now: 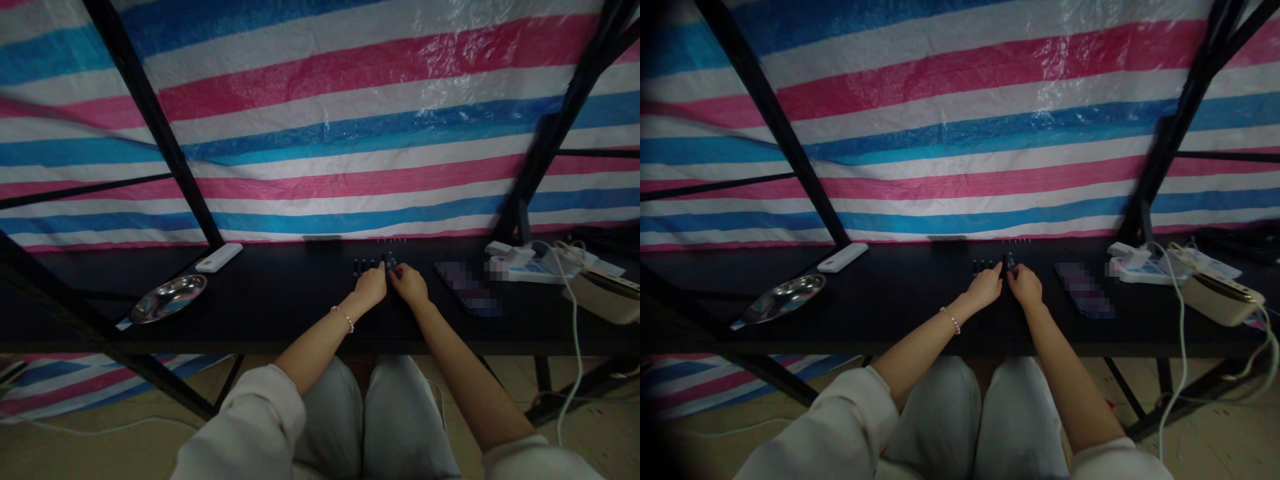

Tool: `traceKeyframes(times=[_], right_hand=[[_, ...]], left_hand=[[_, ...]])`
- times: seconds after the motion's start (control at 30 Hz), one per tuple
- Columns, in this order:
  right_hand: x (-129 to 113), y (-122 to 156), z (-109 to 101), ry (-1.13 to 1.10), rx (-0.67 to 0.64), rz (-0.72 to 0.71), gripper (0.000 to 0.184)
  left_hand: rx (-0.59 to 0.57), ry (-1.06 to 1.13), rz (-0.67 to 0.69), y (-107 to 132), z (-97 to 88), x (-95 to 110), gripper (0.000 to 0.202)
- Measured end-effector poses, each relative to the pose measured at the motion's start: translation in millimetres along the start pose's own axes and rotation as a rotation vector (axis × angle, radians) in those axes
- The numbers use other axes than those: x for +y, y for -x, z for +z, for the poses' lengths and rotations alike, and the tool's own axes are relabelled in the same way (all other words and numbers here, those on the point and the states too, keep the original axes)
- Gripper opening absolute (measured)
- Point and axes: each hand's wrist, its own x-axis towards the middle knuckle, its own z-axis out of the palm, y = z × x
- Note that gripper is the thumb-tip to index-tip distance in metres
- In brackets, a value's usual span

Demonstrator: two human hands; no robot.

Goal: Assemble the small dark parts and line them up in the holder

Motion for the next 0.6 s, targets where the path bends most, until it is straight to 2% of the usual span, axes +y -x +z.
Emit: traceKeyframes(times=[0.1,0.17,0.37,0.5,0.6], right_hand=[[-1.5,0.9,-1.6,0.001,-0.021,0.001,0.02],[-2.6,1.6,-2.8,0.0,-0.029,0.003,0.02],[-4.5,4.7,-6.2,-0.021,-0.015,-0.006,0.019],[-4.2,6.4,-5.2,-0.052,0.012,-0.119,0.014],[-6.7,8.0,-4.6,-0.042,0.068,-0.279,0.015]], left_hand=[[-0.035,-0.016,-0.042,-8.3,5.1,0.8,0.05],[-0.028,-0.028,-0.056,-12.9,7.4,0.7,0.044],[0.077,-0.023,-0.08,-18.8,8.9,-1.0,0.024],[0.238,0.179,-0.098,-11.4,6.3,-11.7,0.014],[0.364,0.476,-0.139,1.2,1.1,-23.3,0.007]])
